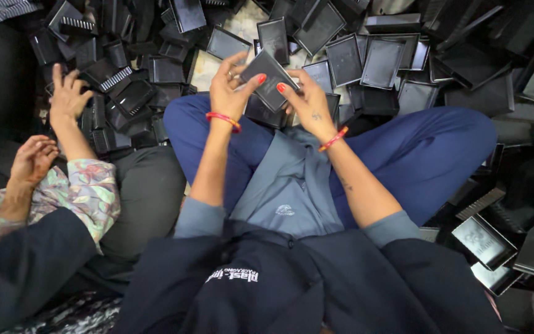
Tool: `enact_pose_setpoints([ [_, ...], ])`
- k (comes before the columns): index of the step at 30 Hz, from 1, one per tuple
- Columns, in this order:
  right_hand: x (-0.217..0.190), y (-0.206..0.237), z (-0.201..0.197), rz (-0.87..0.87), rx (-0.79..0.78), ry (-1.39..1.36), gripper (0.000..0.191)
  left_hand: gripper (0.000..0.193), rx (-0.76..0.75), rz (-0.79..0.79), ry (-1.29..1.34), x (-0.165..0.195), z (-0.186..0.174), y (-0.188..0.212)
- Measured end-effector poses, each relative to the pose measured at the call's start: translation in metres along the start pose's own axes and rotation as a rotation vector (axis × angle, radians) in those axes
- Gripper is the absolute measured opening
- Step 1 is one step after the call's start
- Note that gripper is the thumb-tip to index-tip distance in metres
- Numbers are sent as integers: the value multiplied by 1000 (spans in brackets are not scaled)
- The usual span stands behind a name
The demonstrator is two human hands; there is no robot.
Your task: The person sits cross-legged on the floor surrounded by a large pile of black plastic cases. They repeatedly pick up individual cases, inspect them, and place them into a cardboard box or onto a small stack on their lap. Another person is visible nearby performing the same task.
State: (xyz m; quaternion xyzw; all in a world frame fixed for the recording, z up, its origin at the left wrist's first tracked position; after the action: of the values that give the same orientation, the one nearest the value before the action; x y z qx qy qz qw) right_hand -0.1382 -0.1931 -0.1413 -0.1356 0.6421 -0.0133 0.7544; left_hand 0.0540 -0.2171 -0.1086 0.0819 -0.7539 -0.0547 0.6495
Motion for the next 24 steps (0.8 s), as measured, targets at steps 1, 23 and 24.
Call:
enact_pose_setpoints([
  [1, 7, 3, 2, 82, -33, 91, 40, 53, 32, -64, -231, -5, -6, 3],
  [23, -28, -55, 6, -141, 21, 924, 62, 60, 114, -169, -647, -40, -23, -24],
  [24, -26, -66, 17, -257, 13, 947, 65, 62, 131, -169, -654, -42, -22, -26],
])
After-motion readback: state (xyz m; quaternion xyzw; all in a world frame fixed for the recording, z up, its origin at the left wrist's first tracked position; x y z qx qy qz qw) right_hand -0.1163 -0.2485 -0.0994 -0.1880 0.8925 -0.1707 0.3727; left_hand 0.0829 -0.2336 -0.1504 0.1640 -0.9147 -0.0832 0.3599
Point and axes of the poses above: each hand's wrist, its own y-axis away from the middle knuckle, its own z-axis out of the palm, x = y × z, the point moved 7 cm from there along -y, towards the middle knuckle, and after that the axes turned 14 degrees about -z, right-handed, at the moved point
